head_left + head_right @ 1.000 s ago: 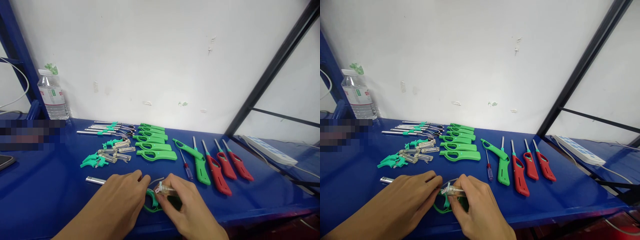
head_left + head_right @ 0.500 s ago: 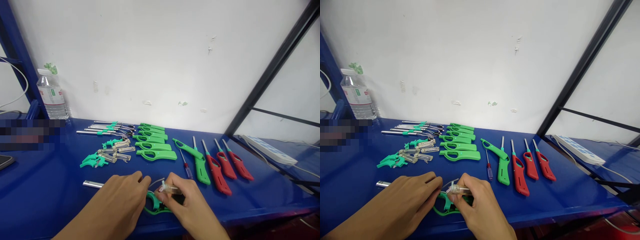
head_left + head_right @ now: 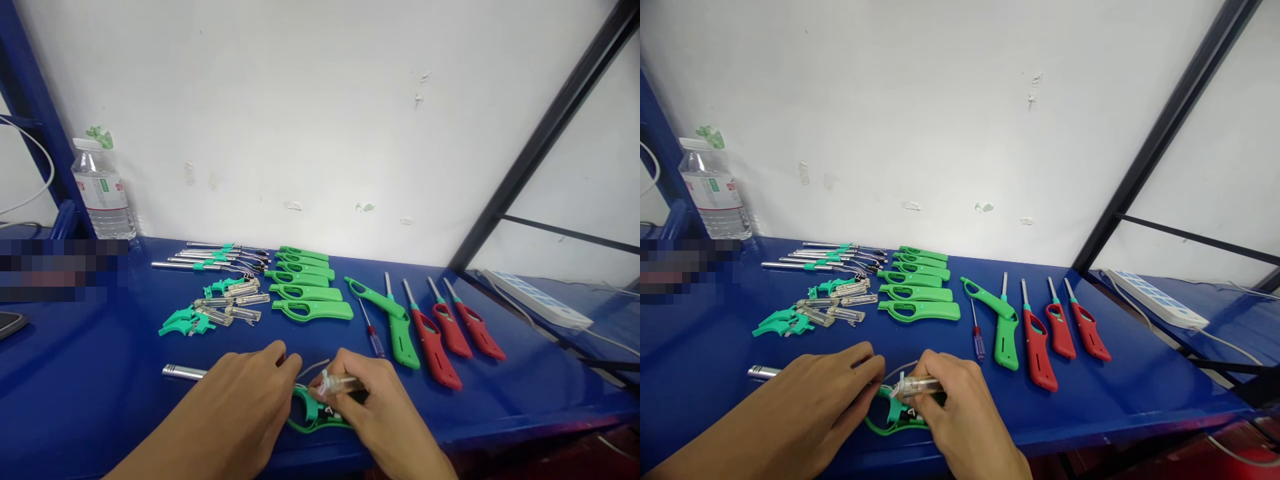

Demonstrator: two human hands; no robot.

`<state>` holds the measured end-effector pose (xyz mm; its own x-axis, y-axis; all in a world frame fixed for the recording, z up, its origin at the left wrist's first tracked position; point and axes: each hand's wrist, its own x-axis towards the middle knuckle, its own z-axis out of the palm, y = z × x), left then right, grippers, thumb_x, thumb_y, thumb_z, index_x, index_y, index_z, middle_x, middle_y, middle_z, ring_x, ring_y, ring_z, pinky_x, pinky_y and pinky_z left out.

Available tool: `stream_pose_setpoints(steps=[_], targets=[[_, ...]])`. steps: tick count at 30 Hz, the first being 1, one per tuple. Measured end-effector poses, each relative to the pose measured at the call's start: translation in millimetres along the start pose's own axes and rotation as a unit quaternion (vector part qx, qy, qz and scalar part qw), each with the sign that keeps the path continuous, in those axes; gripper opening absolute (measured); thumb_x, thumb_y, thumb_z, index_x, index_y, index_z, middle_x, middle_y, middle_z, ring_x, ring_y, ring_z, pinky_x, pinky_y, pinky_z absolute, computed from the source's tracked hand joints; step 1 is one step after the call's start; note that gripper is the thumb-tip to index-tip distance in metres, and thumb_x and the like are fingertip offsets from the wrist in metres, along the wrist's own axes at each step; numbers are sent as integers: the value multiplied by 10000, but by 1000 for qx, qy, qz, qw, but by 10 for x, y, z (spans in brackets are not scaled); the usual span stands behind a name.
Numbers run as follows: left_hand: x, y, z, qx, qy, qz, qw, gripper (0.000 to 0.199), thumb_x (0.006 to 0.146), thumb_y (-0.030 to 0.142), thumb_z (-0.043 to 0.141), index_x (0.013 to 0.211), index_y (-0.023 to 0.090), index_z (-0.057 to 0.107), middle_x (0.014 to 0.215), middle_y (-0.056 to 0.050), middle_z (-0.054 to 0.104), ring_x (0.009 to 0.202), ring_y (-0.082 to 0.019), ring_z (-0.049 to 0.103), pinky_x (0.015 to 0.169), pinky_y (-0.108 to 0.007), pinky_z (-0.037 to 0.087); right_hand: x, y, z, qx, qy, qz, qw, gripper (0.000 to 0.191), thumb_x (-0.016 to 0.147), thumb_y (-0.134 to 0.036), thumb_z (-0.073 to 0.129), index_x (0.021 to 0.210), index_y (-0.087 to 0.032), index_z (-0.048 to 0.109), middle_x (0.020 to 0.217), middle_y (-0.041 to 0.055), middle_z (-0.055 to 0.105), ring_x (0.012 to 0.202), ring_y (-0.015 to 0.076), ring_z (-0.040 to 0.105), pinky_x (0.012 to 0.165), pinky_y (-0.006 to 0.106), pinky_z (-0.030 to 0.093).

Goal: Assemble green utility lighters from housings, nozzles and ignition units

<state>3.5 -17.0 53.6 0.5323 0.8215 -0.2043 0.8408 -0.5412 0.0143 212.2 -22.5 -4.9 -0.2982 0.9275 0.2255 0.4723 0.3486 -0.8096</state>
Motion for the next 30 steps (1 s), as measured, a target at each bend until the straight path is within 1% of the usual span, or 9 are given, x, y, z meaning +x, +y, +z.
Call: stream_pose_setpoints(steps=[2,7,11,15,21,25,30], targets=[[-1,5,-11,-3,-8,-2,1000,416,1041,29,406,1263,219,701,1244,-121,721,1023,-370,783,853,-603,652,3,4,2,5,3,2,1000,294,992,-141,705,752,-228,560,744,-65,640,691,130,553,634,230,367],[11,9,-15,-18,4,-3,1000,407,1061,49,419,1303,225,694,1278,-119,713,1107,-364,770,918,-588,640,-4,-5,-11,-14,7,-1,1000,315,1026,-190,678,746,-228,540,729,-63,644,668,127,554,617,229,353],[15,7,-18,-1,-6,-2,1000,410,1056,48,408,1282,220,704,1246,-123,720,1042,-354,780,876,-561,648,-9,-14,-20,-22,3,-11,1000,269,1030,-191,665,781,-232,570,762,-59,685,685,133,587,647,227,380],[11,15,-20,4,-2,-3,1000,403,1051,52,421,1289,218,701,1235,-125,723,1023,-354,786,854,-538,651,-12,-14,-26,-31,-3,-23,999,262,1021,-145,638,788,-237,561,768,-56,678,697,140,596,652,231,382],[9,7,0,-3,5,1,1000,378,1042,41,411,1214,212,700,1202,-112,721,995,-353,786,842,-568,657,-22,-19,-32,-27,-13,-28,999,256,1011,-86,600,810,-239,555,804,-57,675,722,138,586,677,237,382],[-1,4,3,8,11,5,1000,422,1021,12,384,1239,205,690,1196,-119,716,975,-364,784,817,-603,661,-23,-30,-25,-21,-9,-29,999,271,1010,-82,607,803,-241,536,790,-64,651,715,137,568,671,243,373],[11,4,14,-3,8,6,1000,395,1035,23,384,1209,203,690,1184,-115,715,1001,-359,783,845,-594,661,-6,-24,-10,10,-8,-35,999,288,1018,-74,608,798,-242,531,867,-54,710,773,143,617,715,242,414]])
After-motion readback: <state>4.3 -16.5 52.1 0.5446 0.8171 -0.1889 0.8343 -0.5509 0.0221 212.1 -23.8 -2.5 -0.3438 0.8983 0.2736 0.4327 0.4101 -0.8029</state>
